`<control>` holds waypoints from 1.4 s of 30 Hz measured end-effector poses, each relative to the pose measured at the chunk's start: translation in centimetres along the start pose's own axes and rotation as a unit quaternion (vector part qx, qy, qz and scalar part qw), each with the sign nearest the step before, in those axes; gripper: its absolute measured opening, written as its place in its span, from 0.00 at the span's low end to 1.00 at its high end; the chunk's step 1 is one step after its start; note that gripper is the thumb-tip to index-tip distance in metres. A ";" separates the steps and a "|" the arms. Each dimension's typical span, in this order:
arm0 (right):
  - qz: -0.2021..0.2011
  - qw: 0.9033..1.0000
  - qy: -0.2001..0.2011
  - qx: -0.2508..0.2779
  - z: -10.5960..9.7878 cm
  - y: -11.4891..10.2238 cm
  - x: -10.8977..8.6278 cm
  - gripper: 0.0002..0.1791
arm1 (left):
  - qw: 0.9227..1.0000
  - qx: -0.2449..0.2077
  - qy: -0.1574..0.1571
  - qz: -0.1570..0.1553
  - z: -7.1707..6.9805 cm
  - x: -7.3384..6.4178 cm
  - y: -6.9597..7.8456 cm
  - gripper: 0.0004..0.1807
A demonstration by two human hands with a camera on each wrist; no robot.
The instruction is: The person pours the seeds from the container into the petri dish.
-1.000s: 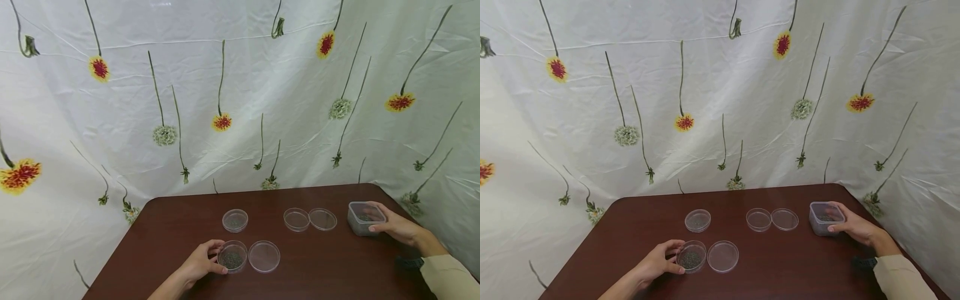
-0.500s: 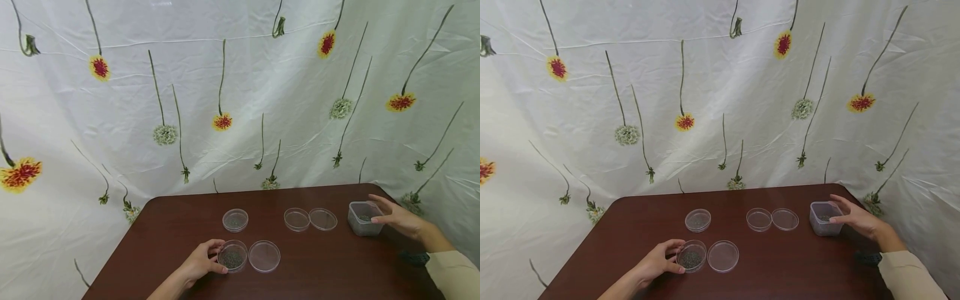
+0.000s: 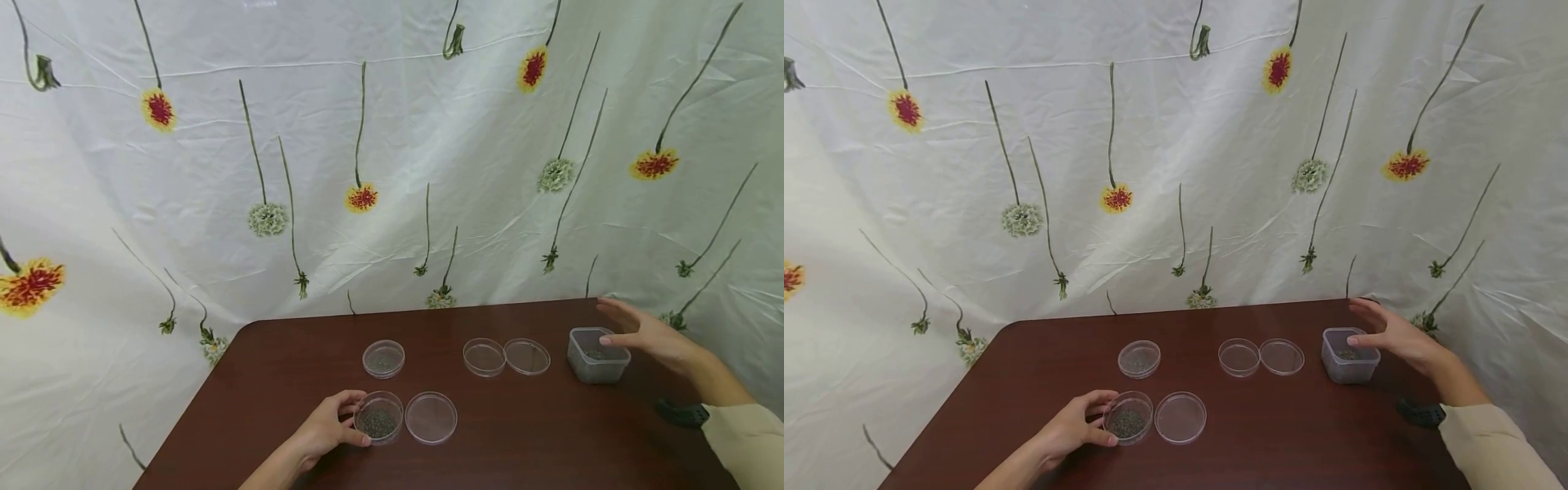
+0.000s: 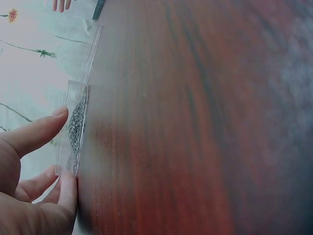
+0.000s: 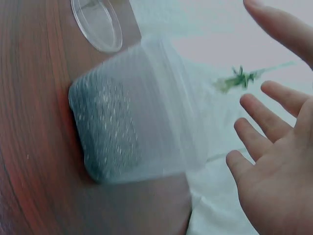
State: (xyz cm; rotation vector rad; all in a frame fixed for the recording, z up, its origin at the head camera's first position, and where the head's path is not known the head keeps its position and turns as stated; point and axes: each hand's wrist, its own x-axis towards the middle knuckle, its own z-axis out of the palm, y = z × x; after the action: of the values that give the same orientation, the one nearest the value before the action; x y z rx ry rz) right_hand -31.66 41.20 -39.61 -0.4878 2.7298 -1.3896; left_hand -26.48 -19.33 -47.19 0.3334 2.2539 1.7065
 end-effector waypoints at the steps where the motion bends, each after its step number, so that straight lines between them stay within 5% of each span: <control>1: -0.004 1.000 0.001 -0.003 0.2 -0.4 0.1 0.48 | 1.000 -0.002 0.000 -0.001 0.0 0.0 0.0 0.45; 21: -0.146 0.987 -0.054 0.034 7.7 -5.6 3.1 0.47 | 1.000 -0.018 -0.004 -0.003 0.4 -0.2 -0.4 0.45; 31: -0.155 0.981 -0.101 0.055 10.0 -5.8 4.0 0.46 | 1.000 -0.015 0.002 0.000 0.5 -0.3 -0.1 0.45; 42: -0.158 0.981 -0.103 0.048 13.0 -6.7 5.1 0.48 | 1.000 -0.012 0.008 -0.004 0.2 -0.4 0.4 0.45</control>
State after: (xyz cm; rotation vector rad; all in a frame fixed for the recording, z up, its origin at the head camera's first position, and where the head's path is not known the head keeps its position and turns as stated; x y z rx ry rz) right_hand -32.47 25.86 -41.49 -1.0333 2.4842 -1.4303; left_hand -26.01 -19.17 -46.86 0.3053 2.2417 1.7353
